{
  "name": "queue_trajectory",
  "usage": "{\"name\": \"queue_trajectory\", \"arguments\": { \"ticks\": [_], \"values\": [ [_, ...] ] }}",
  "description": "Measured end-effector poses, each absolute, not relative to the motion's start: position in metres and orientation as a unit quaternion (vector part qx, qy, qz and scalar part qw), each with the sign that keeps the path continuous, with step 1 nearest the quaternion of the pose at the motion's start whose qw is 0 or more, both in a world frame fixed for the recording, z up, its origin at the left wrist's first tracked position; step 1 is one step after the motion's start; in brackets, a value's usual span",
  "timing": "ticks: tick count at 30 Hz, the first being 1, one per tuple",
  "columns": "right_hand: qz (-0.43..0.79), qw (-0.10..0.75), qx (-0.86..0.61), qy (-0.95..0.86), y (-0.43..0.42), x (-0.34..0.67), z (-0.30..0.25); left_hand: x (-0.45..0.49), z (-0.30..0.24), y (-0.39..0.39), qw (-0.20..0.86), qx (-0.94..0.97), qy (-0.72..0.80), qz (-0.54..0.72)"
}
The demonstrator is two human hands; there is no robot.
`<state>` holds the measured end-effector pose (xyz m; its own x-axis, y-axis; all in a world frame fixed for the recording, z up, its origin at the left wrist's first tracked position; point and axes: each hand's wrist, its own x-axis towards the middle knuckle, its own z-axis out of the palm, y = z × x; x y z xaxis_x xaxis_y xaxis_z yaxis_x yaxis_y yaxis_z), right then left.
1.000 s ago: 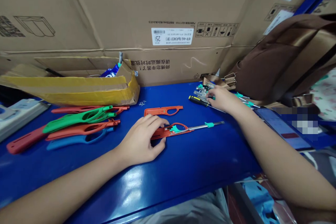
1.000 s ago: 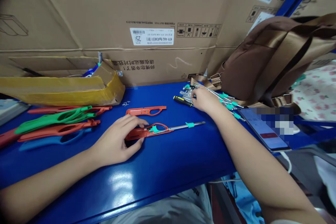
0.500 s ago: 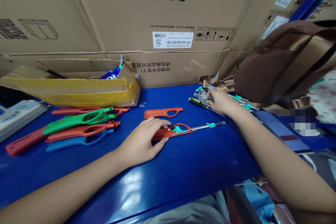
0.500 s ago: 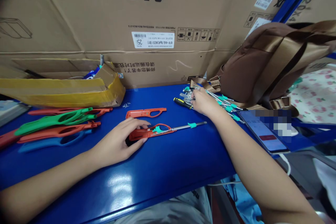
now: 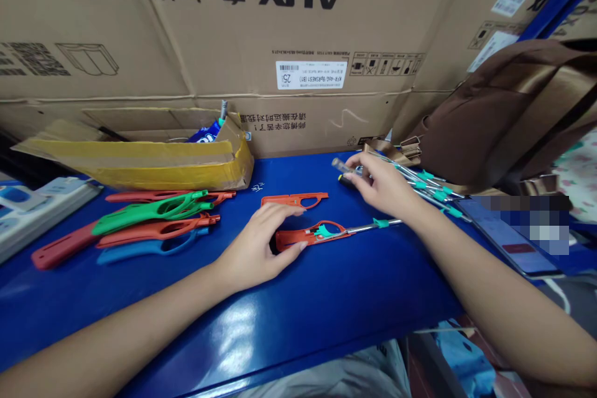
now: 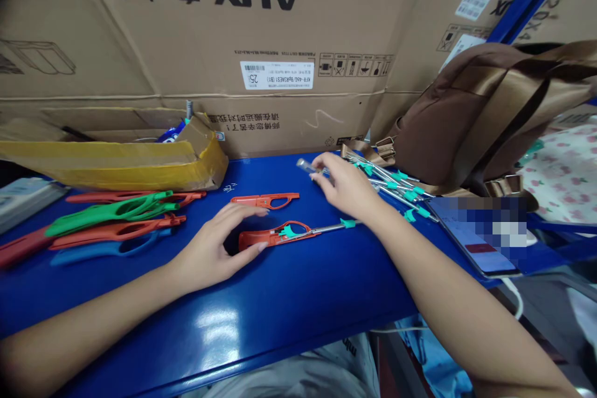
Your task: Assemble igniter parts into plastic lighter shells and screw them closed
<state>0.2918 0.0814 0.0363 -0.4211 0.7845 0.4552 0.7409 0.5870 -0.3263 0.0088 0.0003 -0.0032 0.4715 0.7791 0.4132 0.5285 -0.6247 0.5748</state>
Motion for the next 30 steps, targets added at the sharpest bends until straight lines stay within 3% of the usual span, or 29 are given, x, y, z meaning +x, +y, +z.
{"name": "queue_trajectory", "arguments": {
  "ticks": [5, 10, 18, 30],
  "values": [
    [0.120, 0.294, -0.269, -0.909, 0.036, 0.252, 0.032, 0.016, 0.010, -0.001, 0.345, 0.718, 0.430, 0.425],
    [0.129, 0.235, -0.235, -0.934, 0.020, 0.243, 0.027, 0.014, 0.015, -0.007, 0.481, 0.699, 0.409, 0.336],
    [0.222, 0.141, -0.281, -0.923, 0.034, 0.266, 0.038, 0.005, 0.005, -0.007, 0.422, 0.699, 0.437, 0.377],
    [0.264, 0.189, -0.320, -0.890, 0.035, 0.253, 0.023, 0.004, -0.006, -0.004, 0.382, 0.741, 0.406, 0.375]
  ]
}}
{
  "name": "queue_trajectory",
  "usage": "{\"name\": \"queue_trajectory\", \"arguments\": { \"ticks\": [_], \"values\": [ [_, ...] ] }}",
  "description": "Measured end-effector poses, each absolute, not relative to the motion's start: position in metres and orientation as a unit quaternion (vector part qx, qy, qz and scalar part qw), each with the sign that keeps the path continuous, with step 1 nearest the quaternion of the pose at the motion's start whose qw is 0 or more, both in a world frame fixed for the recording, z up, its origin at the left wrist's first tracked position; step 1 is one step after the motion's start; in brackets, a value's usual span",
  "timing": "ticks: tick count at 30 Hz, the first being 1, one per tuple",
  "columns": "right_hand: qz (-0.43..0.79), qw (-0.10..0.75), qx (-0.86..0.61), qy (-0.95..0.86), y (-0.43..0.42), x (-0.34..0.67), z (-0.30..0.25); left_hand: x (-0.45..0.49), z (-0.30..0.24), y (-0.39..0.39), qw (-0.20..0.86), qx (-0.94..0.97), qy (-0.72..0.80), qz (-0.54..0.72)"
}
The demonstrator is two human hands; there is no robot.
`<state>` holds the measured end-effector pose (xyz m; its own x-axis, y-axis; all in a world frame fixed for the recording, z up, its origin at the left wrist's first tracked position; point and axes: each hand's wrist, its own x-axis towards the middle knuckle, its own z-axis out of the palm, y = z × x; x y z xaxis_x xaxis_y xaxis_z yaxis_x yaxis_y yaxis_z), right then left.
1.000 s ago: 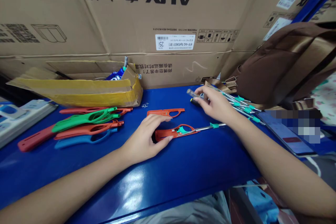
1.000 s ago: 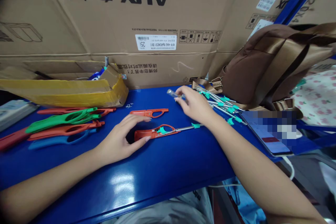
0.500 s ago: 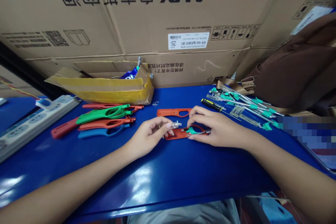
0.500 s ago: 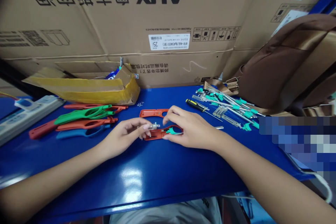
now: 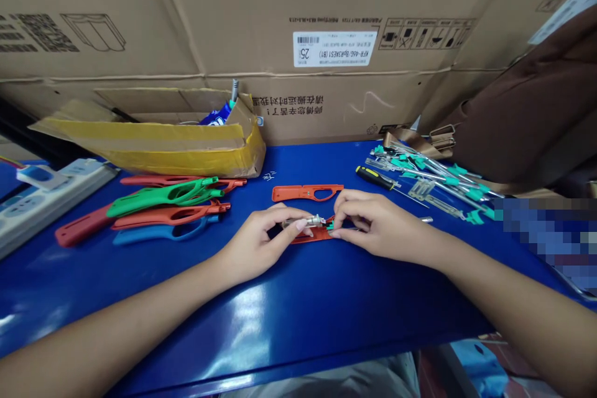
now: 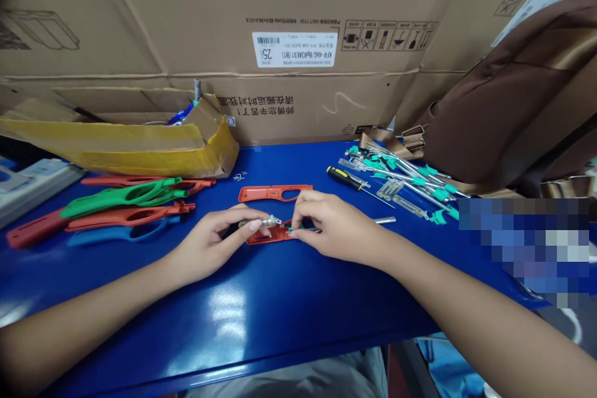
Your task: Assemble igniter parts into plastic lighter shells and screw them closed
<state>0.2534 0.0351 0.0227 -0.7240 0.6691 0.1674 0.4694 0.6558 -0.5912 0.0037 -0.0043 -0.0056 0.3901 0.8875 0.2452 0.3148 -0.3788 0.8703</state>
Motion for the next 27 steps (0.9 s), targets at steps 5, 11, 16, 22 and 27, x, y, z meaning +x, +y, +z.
{"name": "queue_trajectory", "arguments": {
  "ticks": [5, 11, 16, 22, 27],
  "values": [
    [0.377, 0.203, -0.376, -0.822, 0.0344, 0.2498, 0.0249, 0.0034, -0.0022, -0.0074, 0.360, 0.760, 0.402, 0.363],
    [0.502, 0.182, -0.406, -0.742, 0.0321, 0.2480, 0.0204, 0.0039, 0.0007, -0.0091, 0.298, 0.774, 0.412, 0.377],
    [0.523, 0.180, -0.408, -0.727, 0.0344, 0.2483, 0.0176, 0.0037, -0.0008, -0.0076, 0.261, 0.776, 0.413, 0.399],
    [0.520, 0.187, -0.401, -0.731, 0.0347, 0.2469, 0.0192, 0.0031, -0.0046, -0.0057, 0.223, 0.781, 0.402, 0.422],
    [0.503, 0.186, -0.381, -0.753, 0.0340, 0.2450, 0.0186, 0.0036, -0.0032, -0.0076, 0.236, 0.799, 0.376, 0.405]
  ]
}}
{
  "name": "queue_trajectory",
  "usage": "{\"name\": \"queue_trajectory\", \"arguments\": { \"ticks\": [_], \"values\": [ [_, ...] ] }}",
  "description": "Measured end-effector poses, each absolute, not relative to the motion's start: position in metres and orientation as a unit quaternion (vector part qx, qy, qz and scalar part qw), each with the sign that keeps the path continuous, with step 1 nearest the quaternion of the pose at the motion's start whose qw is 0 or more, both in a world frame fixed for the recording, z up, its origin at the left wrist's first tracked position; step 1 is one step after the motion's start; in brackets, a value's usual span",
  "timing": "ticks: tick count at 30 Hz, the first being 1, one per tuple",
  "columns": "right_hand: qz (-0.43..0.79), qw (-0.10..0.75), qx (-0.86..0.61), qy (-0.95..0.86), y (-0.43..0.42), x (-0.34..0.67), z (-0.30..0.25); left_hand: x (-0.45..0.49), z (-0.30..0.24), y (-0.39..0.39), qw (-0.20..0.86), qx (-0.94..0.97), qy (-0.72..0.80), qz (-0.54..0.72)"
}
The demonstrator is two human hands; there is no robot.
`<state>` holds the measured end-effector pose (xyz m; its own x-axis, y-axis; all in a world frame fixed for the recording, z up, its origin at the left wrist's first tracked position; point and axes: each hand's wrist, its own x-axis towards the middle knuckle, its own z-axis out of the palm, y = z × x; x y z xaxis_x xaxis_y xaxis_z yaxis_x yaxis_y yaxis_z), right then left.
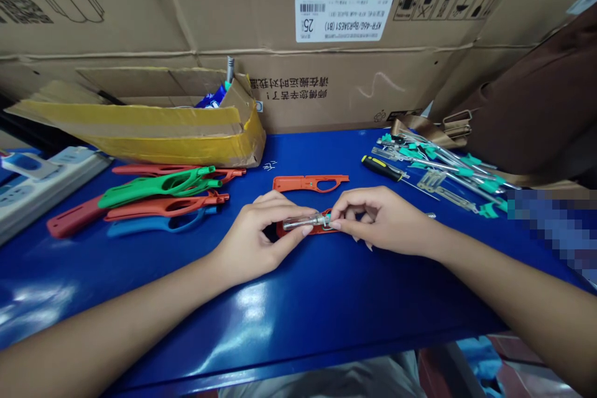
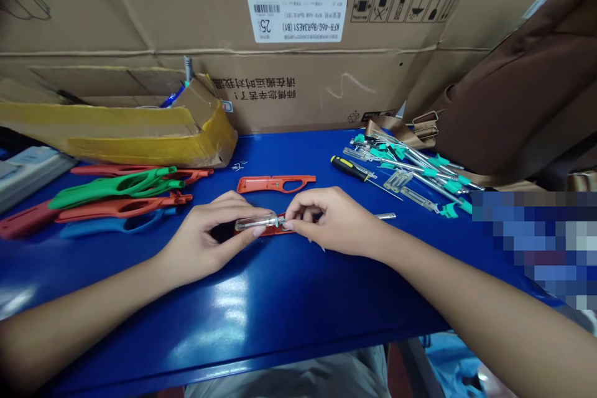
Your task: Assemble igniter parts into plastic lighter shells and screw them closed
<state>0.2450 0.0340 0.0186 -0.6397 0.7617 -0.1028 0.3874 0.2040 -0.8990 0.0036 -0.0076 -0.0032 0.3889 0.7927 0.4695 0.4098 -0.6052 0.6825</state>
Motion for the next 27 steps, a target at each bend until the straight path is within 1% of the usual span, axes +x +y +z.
{"name": "queue_trajectory", "arguments": {
  "ticks": [13, 27],
  "values": [
    [0.518, 0.179, -0.397, -0.736, 0.0364, 0.2474, 0.0174, 0.0040, -0.0017, -0.0092, 0.262, 0.779, 0.396, 0.410],
    [0.510, 0.177, -0.389, -0.746, 0.0341, 0.2464, 0.0199, 0.0042, -0.0027, -0.0111, 0.254, 0.795, 0.378, 0.400]
  ]
}}
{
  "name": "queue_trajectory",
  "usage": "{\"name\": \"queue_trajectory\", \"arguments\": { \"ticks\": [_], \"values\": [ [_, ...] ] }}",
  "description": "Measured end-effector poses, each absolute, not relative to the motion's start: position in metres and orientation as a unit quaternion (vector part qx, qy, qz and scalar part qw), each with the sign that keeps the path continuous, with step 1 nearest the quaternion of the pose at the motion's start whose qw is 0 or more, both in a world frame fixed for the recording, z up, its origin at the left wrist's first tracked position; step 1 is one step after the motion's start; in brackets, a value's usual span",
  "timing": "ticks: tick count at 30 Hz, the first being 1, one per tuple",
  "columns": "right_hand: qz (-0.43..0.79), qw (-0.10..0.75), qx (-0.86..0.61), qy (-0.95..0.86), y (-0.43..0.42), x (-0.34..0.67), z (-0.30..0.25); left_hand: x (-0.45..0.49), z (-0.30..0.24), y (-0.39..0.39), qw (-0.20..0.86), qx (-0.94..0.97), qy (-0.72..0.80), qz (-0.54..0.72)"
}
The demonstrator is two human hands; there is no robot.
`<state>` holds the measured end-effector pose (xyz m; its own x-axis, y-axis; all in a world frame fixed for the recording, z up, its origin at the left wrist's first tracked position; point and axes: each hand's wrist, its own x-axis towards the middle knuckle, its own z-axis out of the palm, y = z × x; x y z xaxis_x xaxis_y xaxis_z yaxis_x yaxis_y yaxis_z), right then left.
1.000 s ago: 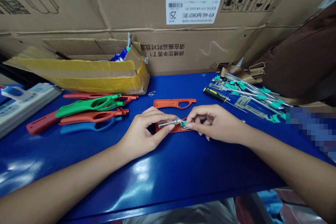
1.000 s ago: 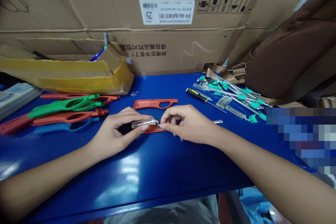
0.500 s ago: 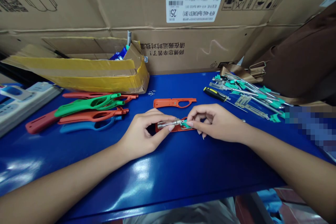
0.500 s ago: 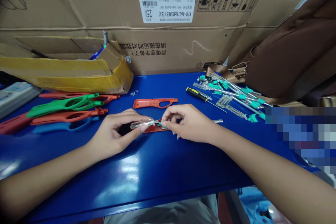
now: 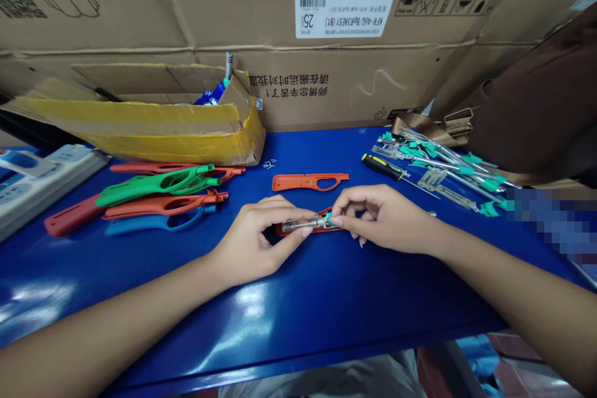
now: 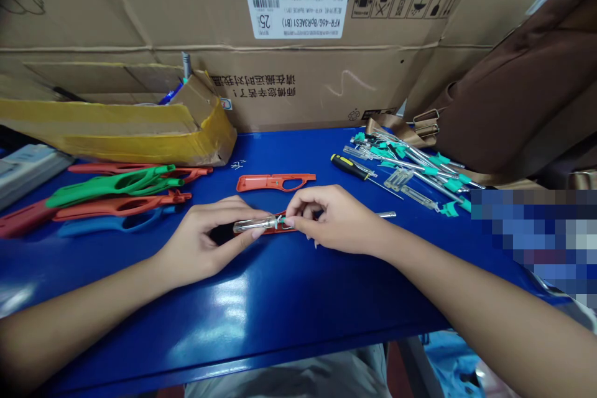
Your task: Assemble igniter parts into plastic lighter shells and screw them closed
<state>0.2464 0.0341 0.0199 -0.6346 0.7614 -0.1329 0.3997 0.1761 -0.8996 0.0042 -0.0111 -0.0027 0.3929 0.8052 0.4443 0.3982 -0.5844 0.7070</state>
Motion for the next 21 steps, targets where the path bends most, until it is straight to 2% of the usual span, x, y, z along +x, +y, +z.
{"name": "queue_trajectory", "arguments": {
  "ticks": [21],
  "values": [
    [0.515, 0.175, -0.382, -0.747, 0.0334, 0.2467, 0.0226, 0.0051, 0.0017, -0.0109, 0.253, 0.795, 0.384, 0.396]
  ]
}}
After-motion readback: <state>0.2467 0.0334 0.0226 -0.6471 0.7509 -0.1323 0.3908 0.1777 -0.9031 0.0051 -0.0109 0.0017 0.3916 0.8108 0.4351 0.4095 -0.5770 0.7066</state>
